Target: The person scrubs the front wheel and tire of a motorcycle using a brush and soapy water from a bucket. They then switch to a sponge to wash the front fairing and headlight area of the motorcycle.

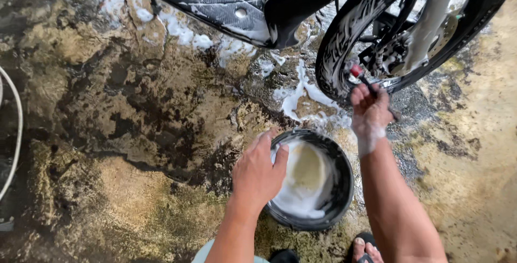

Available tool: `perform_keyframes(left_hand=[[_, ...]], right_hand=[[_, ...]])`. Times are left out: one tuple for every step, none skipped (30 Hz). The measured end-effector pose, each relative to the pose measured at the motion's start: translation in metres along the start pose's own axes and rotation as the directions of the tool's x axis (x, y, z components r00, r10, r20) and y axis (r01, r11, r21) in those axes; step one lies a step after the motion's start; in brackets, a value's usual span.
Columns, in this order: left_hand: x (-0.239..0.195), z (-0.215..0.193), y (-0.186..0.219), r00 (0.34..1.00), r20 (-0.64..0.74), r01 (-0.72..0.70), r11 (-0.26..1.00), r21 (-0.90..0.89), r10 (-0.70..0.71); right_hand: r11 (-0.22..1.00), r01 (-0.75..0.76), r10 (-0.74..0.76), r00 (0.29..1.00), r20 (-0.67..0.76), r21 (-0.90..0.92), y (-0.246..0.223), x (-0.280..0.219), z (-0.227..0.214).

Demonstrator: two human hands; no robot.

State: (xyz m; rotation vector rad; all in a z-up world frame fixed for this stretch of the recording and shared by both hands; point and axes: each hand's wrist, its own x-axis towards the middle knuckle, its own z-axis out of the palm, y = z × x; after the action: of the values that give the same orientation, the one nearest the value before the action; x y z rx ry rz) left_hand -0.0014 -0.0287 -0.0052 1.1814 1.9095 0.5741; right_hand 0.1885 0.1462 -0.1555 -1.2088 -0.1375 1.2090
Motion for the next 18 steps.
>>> perform_keyframes(left_hand=[[-0.001,0.000,0.000,1.000,0.003,0.003,1.000,0.002,-0.003],[-0.003,0.000,0.001,1.000,0.024,0.014,1.000,0.016,-0.014],[-0.001,-0.001,0.002,0.999,0.033,0.016,0.999,0.030,-0.017],[0.002,-0.001,0.002,1.000,0.025,0.009,0.999,0.032,-0.010],[0.001,0.000,0.001,1.000,0.026,0.012,0.999,0.033,-0.012],[0.001,0.002,0.000,1.000,0.026,0.014,0.999,0.035,-0.015],[0.002,0.003,0.001,1.000,0.027,0.012,0.999,0.036,-0.013],[0.002,0.005,0.002,1.000,0.027,0.007,0.999,0.038,-0.008],[0.001,0.006,0.002,1.000,0.028,0.005,0.999,0.041,-0.006],[0.000,0.006,0.004,1.000,0.029,0.007,0.999,0.043,-0.008],[0.000,0.005,0.006,0.999,0.040,0.011,0.999,0.035,-0.012],[0.001,0.004,0.008,0.999,0.050,0.015,1.000,0.028,-0.016],[0.002,0.005,0.009,0.999,0.046,0.010,1.000,0.030,-0.011],[0.004,0.006,0.008,0.999,0.045,0.004,0.999,0.032,-0.005],[0.002,0.009,0.006,0.999,0.051,0.013,0.999,0.033,-0.015],[0.003,0.011,0.006,0.998,0.056,0.023,0.999,0.033,-0.025],[0.005,0.012,0.006,0.998,0.061,0.020,0.999,0.038,-0.022],[0.006,0.012,0.007,0.998,0.067,0.017,0.999,0.043,-0.020]], right_hand=[[1.000,-0.003,0.003,1.000,-0.004,-0.001,0.015,0.017,-0.014],[0.999,0.012,-0.016,0.995,-0.098,-0.040,0.029,0.034,-0.029],[0.997,0.029,-0.041,0.983,-0.179,-0.072,0.043,0.054,-0.037],[0.997,0.031,-0.042,0.984,-0.173,-0.065,0.038,0.048,-0.025],[0.999,0.005,-0.015,0.982,-0.189,-0.053,0.032,0.038,-0.020],[0.999,-0.020,0.011,0.979,-0.206,-0.040,0.027,0.029,-0.015],[0.999,-0.019,0.011,0.978,-0.206,-0.039,0.017,0.015,-0.006],[0.998,-0.036,0.044,0.988,-0.149,0.057,0.007,0.000,0.003],[0.987,-0.062,0.076,0.993,-0.090,0.150,-0.003,-0.017,0.012],[0.987,-0.064,0.078,0.993,-0.092,0.150,0.013,-0.002,0.001],[0.991,-0.070,0.090,0.980,-0.178,0.112,0.029,0.013,-0.007],[0.994,-0.082,0.099,0.960,-0.264,0.074,0.045,0.029,-0.015],[0.994,-0.080,0.098,0.961,-0.260,0.080,0.035,0.019,-0.003],[0.989,-0.115,0.132,0.967,-0.218,0.091,0.026,0.010,0.008],[0.984,-0.157,0.172,0.968,-0.184,0.089,0.019,-0.003,0.013],[0.983,-0.164,0.177,0.966,-0.190,0.083,0.007,-0.020,0.028],[0.959,-0.171,0.205,0.969,-0.137,0.226,-0.006,-0.036,0.043],[0.914,-0.179,0.223,0.971,-0.082,0.363,-0.019,-0.053,0.059]])
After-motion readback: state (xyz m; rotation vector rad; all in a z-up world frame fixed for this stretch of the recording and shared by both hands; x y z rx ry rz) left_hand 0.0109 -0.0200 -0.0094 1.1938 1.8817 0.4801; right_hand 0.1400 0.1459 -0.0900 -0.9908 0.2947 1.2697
